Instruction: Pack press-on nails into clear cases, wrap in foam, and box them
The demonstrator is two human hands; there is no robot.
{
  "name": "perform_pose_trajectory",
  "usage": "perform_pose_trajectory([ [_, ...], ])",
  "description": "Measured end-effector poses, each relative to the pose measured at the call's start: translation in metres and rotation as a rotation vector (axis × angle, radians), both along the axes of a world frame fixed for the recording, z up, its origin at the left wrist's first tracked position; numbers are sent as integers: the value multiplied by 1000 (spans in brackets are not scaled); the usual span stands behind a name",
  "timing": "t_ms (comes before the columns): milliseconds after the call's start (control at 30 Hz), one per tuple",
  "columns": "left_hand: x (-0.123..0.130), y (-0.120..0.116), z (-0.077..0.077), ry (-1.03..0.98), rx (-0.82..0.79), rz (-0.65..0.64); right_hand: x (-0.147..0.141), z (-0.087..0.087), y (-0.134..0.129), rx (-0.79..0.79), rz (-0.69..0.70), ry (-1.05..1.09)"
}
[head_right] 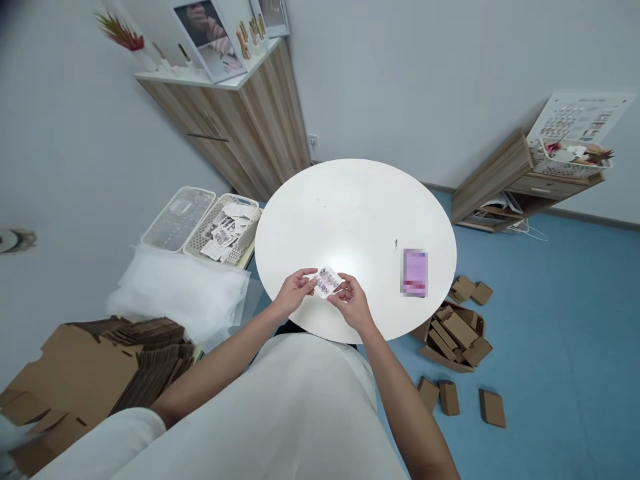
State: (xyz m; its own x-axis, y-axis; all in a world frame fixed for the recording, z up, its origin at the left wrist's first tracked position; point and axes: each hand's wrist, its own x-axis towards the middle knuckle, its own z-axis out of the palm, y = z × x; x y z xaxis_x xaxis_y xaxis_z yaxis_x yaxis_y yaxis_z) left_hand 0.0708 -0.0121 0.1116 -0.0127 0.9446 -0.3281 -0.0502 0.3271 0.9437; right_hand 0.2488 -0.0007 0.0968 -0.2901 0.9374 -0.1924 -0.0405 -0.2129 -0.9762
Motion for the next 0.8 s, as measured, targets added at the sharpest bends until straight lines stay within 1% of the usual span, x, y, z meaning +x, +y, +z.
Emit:
perform_pose_trajectory([
  [167, 6, -3, -10, 57, 24, 25, 3, -2, -3, -99, -90, -14],
  [267, 5, -5, -11, 36, 31, 1, 5, -6, 0, -135, -134, -40],
  [333, 2, -4, -9, 20, 30, -44, 6, -9, 3, -140, -157, -43],
  [433, -6, -1, -5, 27, 17, -88, 9, -9, 7, -118, -174, -88],
  [533, -13, 6, -1, 31, -5, -120, 11, -2, 12, -59, -137, -173],
  [600, -16, 11, 0, 19, -18, -178, 11, 5, 16, -11, -106, -216],
  [700, -17, 17, -2, 7, -11, -245, 9, 11, 20, 33, -107, -245],
  [800, -15, 20, -6, 6, -10, -257, 4, 12, 22, 36, -142, -247],
])
